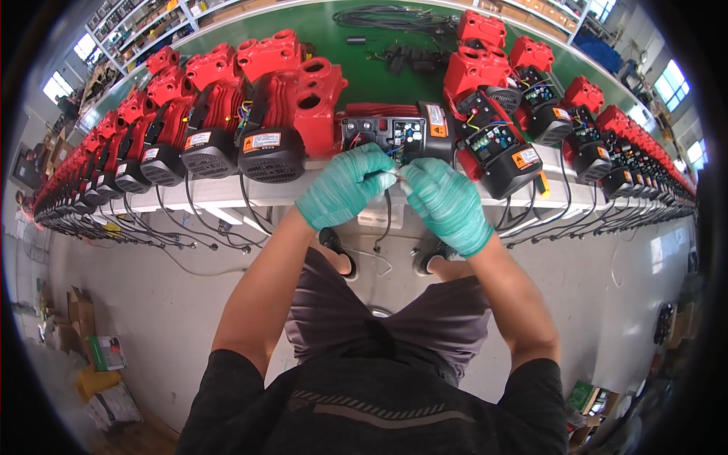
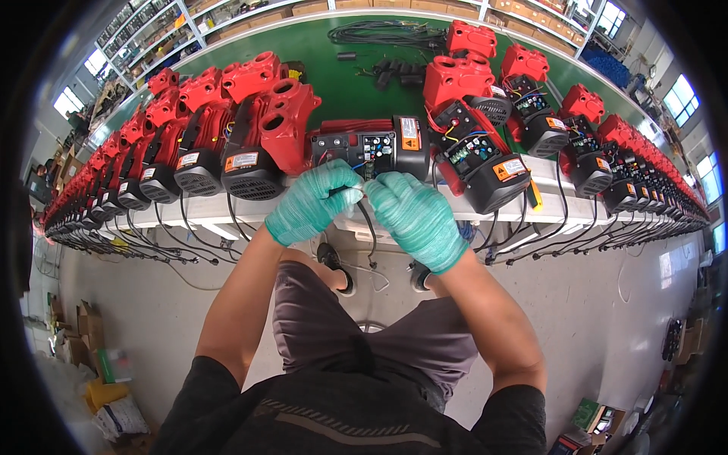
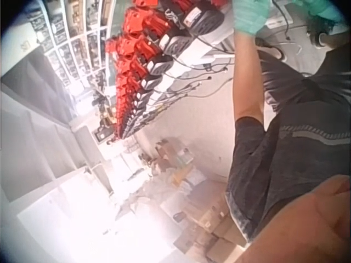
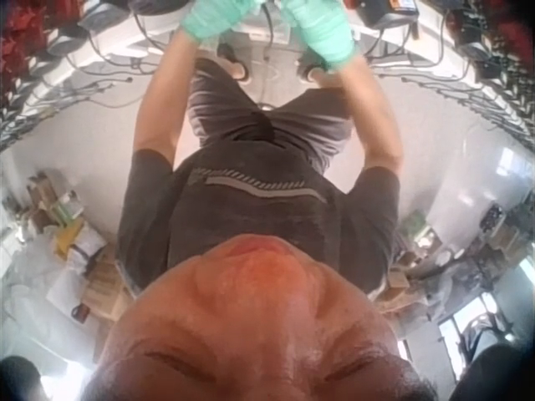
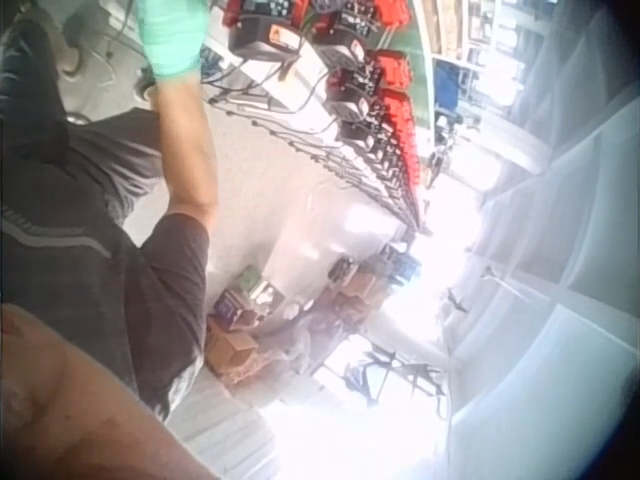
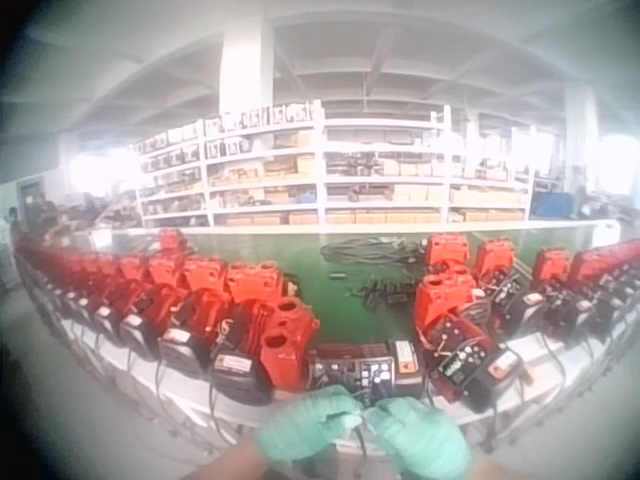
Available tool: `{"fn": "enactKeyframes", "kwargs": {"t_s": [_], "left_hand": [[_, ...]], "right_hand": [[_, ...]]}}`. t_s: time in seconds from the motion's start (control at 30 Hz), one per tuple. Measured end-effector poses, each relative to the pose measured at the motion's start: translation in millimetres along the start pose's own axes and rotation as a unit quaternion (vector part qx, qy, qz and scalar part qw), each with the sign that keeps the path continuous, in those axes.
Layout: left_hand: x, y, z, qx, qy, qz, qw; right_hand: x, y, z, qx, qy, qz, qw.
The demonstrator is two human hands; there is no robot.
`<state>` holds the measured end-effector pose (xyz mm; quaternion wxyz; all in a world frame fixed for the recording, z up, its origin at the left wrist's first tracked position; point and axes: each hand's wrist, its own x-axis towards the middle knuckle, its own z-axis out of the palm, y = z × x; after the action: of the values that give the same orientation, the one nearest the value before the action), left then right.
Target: The person assembles internal components of a pump control panel by hand and using a screwdriver. They insert wires into terminals, tighten screws to secure the connections, and organize the wiring within the open housing.
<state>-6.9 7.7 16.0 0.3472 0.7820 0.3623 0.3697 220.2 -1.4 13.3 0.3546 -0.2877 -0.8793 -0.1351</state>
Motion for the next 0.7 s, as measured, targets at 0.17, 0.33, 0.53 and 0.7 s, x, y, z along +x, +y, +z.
{"fn": "enactKeyframes", "kwargs": {"t_s": [0.17, 0.33, 0.53, 0.7], "left_hand": [[4, -2, 2, 0.051, 0.002, 0.046, 0.998], [1, -4, 4, 0.045, 0.016, 0.052, 0.998], [2, -5, 3, 0.028, 0.022, 0.049, 0.998], [2, 3, 3, 0.017, 0.025, 0.021, 0.999]], "right_hand": [[4, 8, -6, -0.041, -0.055, -0.048, 0.996], [14, -21, -4, 0.403, -0.080, 0.358, 0.839], [18, -35, -18, 0.648, -0.061, 0.588, 0.480], [-2, -19, -16, 0.384, -0.041, 0.410, 0.827]]}}
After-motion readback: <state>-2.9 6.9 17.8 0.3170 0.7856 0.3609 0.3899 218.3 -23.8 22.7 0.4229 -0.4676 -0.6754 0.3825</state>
